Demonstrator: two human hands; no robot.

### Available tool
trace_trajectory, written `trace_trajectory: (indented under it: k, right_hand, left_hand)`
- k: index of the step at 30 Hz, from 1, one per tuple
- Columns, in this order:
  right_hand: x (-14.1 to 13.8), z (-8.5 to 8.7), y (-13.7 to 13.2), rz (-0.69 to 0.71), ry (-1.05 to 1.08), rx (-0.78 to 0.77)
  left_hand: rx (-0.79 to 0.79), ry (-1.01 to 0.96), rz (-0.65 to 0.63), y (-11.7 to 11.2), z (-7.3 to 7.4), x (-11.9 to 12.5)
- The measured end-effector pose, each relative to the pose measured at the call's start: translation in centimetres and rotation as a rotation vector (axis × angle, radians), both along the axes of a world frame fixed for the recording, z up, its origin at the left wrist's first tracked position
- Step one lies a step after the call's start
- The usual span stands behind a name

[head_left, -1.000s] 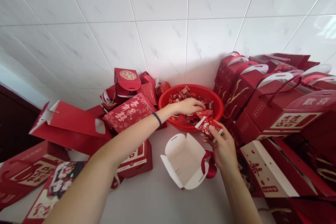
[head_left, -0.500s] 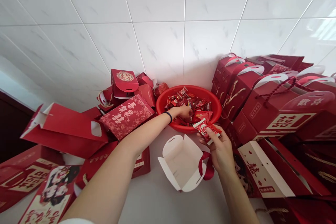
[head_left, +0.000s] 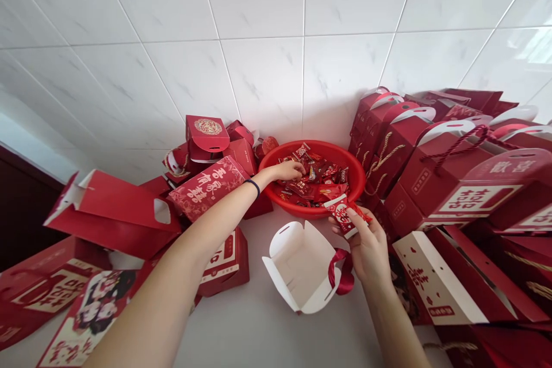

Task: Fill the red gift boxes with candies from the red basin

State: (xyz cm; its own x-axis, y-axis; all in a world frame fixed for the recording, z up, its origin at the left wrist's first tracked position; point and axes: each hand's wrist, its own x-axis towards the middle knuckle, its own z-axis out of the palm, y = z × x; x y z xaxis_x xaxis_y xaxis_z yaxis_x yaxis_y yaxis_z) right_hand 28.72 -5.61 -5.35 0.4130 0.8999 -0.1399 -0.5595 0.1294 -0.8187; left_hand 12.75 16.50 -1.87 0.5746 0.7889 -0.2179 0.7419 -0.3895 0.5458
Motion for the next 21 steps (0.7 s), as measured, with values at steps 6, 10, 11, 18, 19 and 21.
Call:
trace_trajectory:
  k: [6, 10, 11, 18, 19, 21]
  right_hand:
    - [0.0, 0.0, -0.1, 0.002, -0.010, -0.001]
    - [0.1, 0.1, -0.1, 0.012, -0.029, 0.010]
    - [0.1, 0.1, -0.2, 0.012, -0.032, 0.009]
    - [0.1, 0.4, -0.2, 0.007, -0.039, 0.007]
    - [0.1, 0.4, -0.2, 0.004, -0.038, 0.007]
    - [0.1, 0.4, -0.2, -0.001, -0.038, 0.006]
  left_hand:
    - [-0.217, 0.241, -0.145, -1.4, -0.8, 1.3]
    - [-0.345, 0.289, -0.206, -2.4, -1.5, 2.4]
    - [-0.368, 0.283, -0.216, -2.6, -1.7, 2.5]
    - [-0.326, 0.200, -0.235, -3.5, -2.1, 3.1]
    - [-0.305, 0.173, -0.230, -3.4, -2.0, 3.1]
    - [-0.257, 0.095, -0.206, -3.0, -1.6, 3.0]
